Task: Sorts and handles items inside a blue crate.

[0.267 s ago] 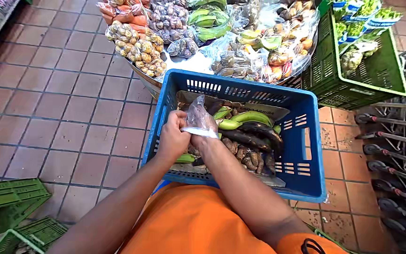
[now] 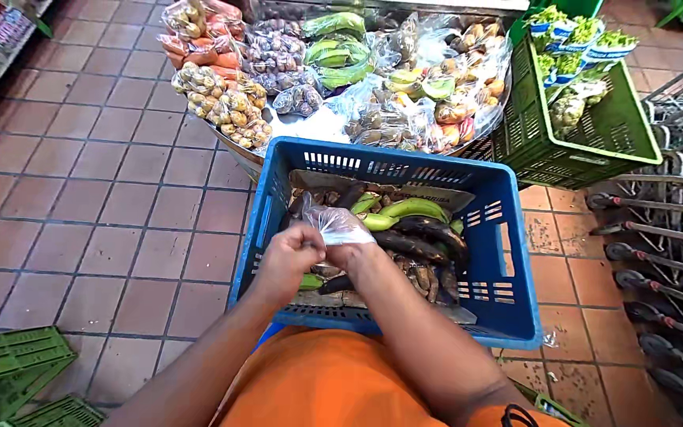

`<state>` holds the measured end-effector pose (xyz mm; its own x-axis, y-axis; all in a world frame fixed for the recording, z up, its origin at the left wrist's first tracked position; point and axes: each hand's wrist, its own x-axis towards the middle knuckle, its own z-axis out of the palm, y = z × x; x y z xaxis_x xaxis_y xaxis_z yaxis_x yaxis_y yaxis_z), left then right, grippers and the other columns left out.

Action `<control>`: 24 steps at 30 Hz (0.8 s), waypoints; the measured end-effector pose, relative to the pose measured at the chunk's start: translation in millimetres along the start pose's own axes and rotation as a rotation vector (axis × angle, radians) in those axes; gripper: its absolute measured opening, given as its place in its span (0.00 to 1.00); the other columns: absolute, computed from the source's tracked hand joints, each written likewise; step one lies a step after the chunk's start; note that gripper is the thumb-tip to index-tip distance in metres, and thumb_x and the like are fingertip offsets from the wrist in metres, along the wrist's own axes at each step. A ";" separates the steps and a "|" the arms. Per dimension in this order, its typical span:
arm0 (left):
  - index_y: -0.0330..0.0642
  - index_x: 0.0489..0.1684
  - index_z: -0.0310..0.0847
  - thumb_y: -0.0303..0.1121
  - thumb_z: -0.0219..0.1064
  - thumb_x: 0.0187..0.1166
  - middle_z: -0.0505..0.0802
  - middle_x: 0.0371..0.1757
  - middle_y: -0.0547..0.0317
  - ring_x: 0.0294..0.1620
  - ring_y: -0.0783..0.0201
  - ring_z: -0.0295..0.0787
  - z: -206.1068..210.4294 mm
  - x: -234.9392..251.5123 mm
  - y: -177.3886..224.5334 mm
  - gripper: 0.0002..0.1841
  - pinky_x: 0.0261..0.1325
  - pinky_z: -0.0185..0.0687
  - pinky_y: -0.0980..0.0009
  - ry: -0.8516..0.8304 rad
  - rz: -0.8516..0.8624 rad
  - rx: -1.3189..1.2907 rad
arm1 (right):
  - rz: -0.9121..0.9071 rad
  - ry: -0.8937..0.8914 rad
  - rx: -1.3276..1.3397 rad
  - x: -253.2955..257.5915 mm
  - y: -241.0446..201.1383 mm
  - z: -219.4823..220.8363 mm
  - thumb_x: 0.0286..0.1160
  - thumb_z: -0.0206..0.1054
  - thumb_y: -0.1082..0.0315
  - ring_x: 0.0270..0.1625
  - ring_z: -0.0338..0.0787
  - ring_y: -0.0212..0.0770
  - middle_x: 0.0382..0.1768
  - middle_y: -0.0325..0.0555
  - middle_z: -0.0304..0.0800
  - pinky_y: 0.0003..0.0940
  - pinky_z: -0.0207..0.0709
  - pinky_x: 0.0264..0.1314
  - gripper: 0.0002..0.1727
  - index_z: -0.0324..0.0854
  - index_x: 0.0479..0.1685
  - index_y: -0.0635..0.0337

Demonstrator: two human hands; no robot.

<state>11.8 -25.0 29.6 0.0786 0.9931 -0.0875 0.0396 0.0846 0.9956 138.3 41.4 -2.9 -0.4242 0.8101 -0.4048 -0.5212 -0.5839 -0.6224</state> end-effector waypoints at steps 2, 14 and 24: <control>0.49 0.25 0.91 0.28 0.64 0.69 0.86 0.32 0.65 0.38 0.67 0.83 -3.8 10.3 -16.6 0.09 0.39 0.81 0.69 0.058 0.442 0.669 | -0.020 0.105 -0.005 -5.8 -3.9 11.0 0.82 0.61 0.71 0.41 0.85 0.34 0.39 0.40 0.86 0.33 0.83 0.44 0.06 0.81 0.51 0.55; 0.52 0.57 0.92 0.25 0.62 0.79 0.94 0.60 0.59 0.60 0.53 0.92 -49.4 6.0 -46.6 0.16 0.62 0.85 0.40 -0.098 -0.163 1.067 | -0.044 0.642 -1.561 12.7 -118.9 -277.2 0.78 0.71 0.51 0.72 0.81 0.70 0.69 0.71 0.81 0.73 0.71 0.74 0.33 0.76 0.75 0.65; 0.65 0.64 0.88 0.32 0.62 0.77 0.94 0.59 0.68 0.60 0.64 0.91 -33.9 -8.1 -68.7 0.20 0.64 0.85 0.47 -0.059 -0.302 0.831 | 0.286 0.490 -1.523 -4.5 -133.2 -290.4 0.60 0.83 0.48 0.52 0.91 0.63 0.44 0.62 0.93 0.73 0.79 0.58 0.26 0.91 0.47 0.61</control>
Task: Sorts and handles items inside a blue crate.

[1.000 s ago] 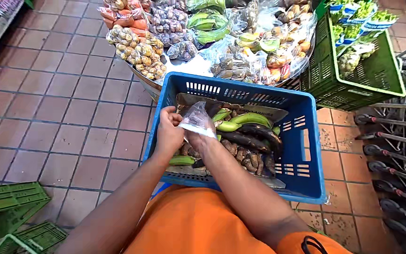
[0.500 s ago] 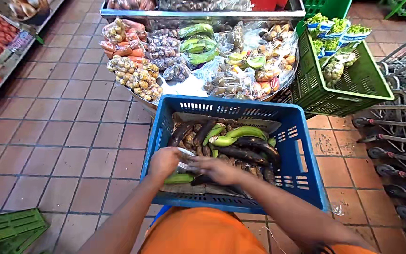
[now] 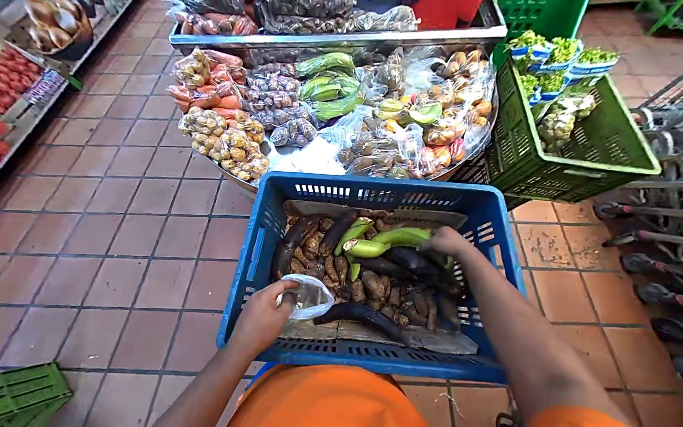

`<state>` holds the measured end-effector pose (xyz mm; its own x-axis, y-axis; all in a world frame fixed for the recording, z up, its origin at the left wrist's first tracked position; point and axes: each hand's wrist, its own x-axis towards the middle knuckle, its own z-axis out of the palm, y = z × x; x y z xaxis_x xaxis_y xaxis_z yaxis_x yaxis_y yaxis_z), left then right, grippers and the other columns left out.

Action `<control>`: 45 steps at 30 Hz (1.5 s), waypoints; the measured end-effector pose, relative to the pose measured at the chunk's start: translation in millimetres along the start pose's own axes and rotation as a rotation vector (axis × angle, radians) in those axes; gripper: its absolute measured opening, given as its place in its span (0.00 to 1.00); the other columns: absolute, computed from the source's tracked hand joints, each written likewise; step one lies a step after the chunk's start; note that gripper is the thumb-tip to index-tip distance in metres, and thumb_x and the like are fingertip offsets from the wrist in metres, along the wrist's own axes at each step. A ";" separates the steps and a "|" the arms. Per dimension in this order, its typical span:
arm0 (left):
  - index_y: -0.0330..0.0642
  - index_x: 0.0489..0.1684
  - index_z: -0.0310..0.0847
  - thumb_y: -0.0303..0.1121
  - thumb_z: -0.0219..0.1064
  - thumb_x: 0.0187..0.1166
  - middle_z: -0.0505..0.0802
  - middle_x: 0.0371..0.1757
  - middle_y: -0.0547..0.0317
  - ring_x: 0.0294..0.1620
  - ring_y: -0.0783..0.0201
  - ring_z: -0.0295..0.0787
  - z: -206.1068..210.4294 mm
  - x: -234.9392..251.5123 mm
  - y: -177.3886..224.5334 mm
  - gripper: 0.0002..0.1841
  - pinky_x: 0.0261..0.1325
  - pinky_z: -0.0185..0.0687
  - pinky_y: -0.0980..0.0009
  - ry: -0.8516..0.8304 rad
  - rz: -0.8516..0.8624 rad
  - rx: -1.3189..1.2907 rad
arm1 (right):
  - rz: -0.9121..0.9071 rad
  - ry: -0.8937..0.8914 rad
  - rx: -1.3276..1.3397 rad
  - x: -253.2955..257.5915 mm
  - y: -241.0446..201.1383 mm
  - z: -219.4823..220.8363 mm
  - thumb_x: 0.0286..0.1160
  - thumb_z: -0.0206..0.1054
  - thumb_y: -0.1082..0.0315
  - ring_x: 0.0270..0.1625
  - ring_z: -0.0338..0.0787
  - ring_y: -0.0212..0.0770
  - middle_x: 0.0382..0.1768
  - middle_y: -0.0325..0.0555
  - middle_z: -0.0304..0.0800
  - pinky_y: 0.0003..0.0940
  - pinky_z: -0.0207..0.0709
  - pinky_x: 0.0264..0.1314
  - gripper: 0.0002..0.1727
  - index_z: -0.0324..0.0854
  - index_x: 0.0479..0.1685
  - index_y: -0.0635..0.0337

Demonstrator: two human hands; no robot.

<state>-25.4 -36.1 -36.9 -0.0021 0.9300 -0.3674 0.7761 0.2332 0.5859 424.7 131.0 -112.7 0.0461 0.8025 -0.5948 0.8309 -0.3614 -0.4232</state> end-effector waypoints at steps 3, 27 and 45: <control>0.64 0.68 0.86 0.31 0.63 0.77 0.94 0.59 0.64 0.59 0.59 0.91 -4.8 2.3 4.3 0.21 0.63 0.84 0.44 -0.001 -0.021 0.003 | -0.066 0.283 0.015 -77.9 -14.8 -3.8 0.60 0.81 0.44 0.40 0.91 0.60 0.33 0.55 0.91 0.72 0.81 0.44 0.24 0.90 0.39 0.56; 0.54 0.89 0.67 0.24 0.65 0.77 0.83 0.79 0.52 0.69 0.48 0.87 47.4 22.2 88.4 0.35 0.71 0.82 0.43 -0.197 0.248 0.153 | 0.055 0.010 0.689 -161.2 -146.2 154.7 0.69 0.75 0.49 0.36 0.90 0.48 0.39 0.52 0.90 0.52 0.85 0.37 0.30 0.77 0.66 0.56; 0.66 0.92 0.61 0.20 0.61 0.79 0.88 0.53 0.41 0.20 0.59 0.81 -15.8 67.1 88.9 0.39 0.25 0.83 0.63 -0.350 -0.193 -0.308 | 0.276 0.478 -0.006 -31.7 16.0 25.0 0.60 0.82 0.47 0.56 0.89 0.76 0.53 0.74 0.88 0.79 0.78 0.54 0.48 0.67 0.80 0.64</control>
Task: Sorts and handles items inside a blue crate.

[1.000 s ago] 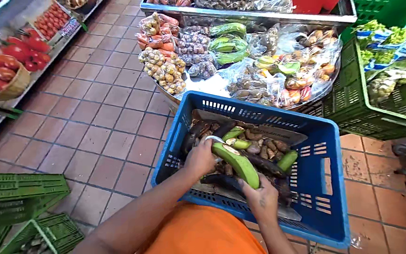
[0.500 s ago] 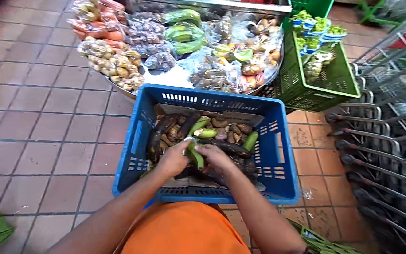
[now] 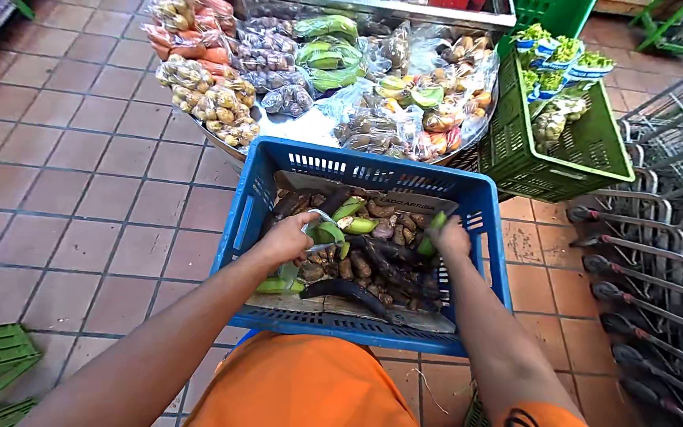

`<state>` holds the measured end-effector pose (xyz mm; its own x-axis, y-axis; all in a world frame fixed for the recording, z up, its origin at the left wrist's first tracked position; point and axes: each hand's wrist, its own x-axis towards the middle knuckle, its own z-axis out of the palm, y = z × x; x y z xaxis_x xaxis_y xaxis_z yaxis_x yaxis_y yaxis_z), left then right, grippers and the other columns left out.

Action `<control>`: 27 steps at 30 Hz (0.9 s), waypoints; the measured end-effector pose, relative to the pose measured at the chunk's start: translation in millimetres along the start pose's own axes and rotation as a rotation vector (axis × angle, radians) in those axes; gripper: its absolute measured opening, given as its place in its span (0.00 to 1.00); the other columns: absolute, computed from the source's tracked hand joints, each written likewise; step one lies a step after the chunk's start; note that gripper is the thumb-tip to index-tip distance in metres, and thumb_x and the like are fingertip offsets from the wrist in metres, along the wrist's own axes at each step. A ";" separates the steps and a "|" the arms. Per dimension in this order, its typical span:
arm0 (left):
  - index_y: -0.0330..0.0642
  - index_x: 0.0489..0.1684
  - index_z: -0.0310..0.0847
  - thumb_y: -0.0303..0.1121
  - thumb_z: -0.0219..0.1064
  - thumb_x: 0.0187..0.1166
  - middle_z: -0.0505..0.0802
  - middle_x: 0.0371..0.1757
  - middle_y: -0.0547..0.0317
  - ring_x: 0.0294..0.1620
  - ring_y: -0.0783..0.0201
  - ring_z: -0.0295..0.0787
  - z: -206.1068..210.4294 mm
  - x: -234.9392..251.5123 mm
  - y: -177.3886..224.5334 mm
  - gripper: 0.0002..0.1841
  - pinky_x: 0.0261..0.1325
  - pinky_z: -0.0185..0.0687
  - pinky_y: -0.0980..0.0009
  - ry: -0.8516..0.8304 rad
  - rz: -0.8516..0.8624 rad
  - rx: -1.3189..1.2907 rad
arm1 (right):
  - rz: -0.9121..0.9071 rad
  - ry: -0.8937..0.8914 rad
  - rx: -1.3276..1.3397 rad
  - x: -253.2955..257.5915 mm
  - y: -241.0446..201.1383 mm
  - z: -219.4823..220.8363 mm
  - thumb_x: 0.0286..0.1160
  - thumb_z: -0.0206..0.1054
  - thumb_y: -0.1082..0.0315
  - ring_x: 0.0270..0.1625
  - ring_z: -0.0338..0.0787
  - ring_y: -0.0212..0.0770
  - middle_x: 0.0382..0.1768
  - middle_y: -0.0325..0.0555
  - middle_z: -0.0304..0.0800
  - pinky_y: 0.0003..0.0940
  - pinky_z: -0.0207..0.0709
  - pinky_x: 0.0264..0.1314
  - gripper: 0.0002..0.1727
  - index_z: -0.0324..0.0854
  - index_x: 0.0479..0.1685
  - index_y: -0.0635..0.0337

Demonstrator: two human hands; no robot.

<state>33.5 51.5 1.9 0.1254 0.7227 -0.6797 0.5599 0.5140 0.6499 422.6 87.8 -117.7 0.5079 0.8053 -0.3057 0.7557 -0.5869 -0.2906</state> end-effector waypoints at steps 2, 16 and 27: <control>0.63 0.92 0.61 0.18 0.60 0.79 0.87 0.57 0.41 0.21 0.59 0.81 -6.2 5.3 3.4 0.39 0.26 0.83 0.63 -0.001 -0.001 -0.015 | -0.111 -0.017 0.364 2.7 -3.4 -29.6 0.64 0.81 0.51 0.58 0.89 0.68 0.56 0.67 0.89 0.72 0.80 0.58 0.41 0.73 0.79 0.56; 0.60 0.92 0.61 0.20 0.59 0.77 0.87 0.53 0.43 0.26 0.61 0.82 -12.6 52.2 16.8 0.38 0.29 0.84 0.64 -0.079 0.000 0.105 | -0.719 -0.427 0.133 -127.8 -166.1 -74.4 0.52 0.84 0.62 0.60 0.86 0.53 0.64 0.53 0.82 0.60 0.84 0.57 0.37 0.81 0.72 0.48; 0.60 0.89 0.65 0.20 0.61 0.76 0.89 0.59 0.42 0.31 0.57 0.89 -25.9 56.8 11.7 0.38 0.32 0.88 0.63 -0.113 0.016 0.062 | -0.762 -0.632 -0.013 -130.2 -220.2 -30.9 0.51 0.82 0.71 0.66 0.82 0.56 0.75 0.63 0.67 0.55 0.83 0.59 0.37 0.79 0.71 0.51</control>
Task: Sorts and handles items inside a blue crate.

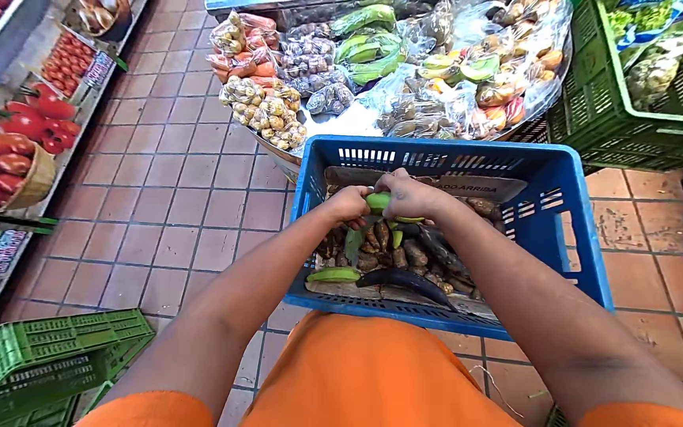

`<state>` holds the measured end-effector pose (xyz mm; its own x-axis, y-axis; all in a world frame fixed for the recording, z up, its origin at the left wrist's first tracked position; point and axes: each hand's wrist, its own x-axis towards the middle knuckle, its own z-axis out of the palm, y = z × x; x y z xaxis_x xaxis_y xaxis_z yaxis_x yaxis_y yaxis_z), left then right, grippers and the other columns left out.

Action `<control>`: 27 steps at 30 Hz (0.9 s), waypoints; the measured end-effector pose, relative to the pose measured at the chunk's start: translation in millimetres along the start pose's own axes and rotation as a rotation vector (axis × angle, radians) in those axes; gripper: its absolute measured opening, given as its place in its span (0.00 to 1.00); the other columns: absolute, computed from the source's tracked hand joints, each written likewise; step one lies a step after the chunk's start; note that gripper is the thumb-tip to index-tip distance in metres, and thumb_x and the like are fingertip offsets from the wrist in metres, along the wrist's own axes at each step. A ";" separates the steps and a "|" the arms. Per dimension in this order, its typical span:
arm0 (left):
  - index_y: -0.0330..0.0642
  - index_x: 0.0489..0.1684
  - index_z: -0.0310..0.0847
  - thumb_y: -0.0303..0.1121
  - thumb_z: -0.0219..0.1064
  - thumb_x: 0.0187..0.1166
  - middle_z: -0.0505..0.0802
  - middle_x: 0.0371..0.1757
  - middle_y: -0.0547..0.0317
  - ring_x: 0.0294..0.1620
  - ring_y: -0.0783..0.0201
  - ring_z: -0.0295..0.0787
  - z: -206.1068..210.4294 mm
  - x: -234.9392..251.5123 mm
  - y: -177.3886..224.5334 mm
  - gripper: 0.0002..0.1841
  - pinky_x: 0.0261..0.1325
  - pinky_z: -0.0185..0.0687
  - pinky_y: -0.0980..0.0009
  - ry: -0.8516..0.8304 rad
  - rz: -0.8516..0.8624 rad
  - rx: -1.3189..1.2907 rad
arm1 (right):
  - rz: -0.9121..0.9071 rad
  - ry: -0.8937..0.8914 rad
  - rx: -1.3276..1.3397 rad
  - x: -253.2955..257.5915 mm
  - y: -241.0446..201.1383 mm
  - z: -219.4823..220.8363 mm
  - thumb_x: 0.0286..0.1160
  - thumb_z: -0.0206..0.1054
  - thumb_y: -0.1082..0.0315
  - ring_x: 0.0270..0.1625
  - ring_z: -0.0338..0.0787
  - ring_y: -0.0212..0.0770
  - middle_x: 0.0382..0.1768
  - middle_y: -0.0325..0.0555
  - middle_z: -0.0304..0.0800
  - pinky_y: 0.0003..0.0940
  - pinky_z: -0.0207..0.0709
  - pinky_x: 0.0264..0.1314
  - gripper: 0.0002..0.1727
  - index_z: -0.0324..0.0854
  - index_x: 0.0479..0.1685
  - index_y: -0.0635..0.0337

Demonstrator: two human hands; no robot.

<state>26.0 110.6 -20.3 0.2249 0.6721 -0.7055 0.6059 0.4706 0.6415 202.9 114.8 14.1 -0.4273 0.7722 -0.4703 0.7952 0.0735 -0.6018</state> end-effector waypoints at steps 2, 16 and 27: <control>0.59 0.88 0.66 0.19 0.61 0.75 0.89 0.59 0.43 0.29 0.57 0.88 -4.1 -2.4 -1.1 0.38 0.29 0.87 0.63 0.017 0.016 -0.028 | -0.133 0.052 -0.086 4.8 0.6 1.4 0.54 0.80 0.70 0.66 0.83 0.56 0.69 0.62 0.76 0.56 0.81 0.63 0.35 0.83 0.72 0.50; 0.62 0.91 0.63 0.14 0.57 0.75 0.88 0.55 0.46 0.20 0.64 0.76 -12.2 -14.2 -18.4 0.41 0.20 0.74 0.70 0.038 0.134 -0.188 | -0.220 0.161 -0.316 16.4 -2.6 43.6 0.77 0.67 0.52 0.50 0.93 0.57 0.43 0.51 0.93 0.65 0.82 0.48 0.18 0.86 0.57 0.51; 0.60 0.93 0.60 0.12 0.59 0.71 0.85 0.70 0.48 0.20 0.65 0.76 -40.3 -34.8 -5.7 0.45 0.19 0.74 0.71 0.018 0.224 -0.151 | -0.533 0.896 -0.233 14.7 1.1 81.8 0.79 0.68 0.56 0.37 0.95 0.49 0.47 0.49 0.95 0.50 0.87 0.32 0.15 0.87 0.46 0.60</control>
<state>-16.0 107.5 12.8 0.3257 0.7785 -0.5365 0.4214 0.3885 0.8195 162.3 74.6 -46.2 -0.3476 0.7800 0.5204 0.7022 0.5843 -0.4068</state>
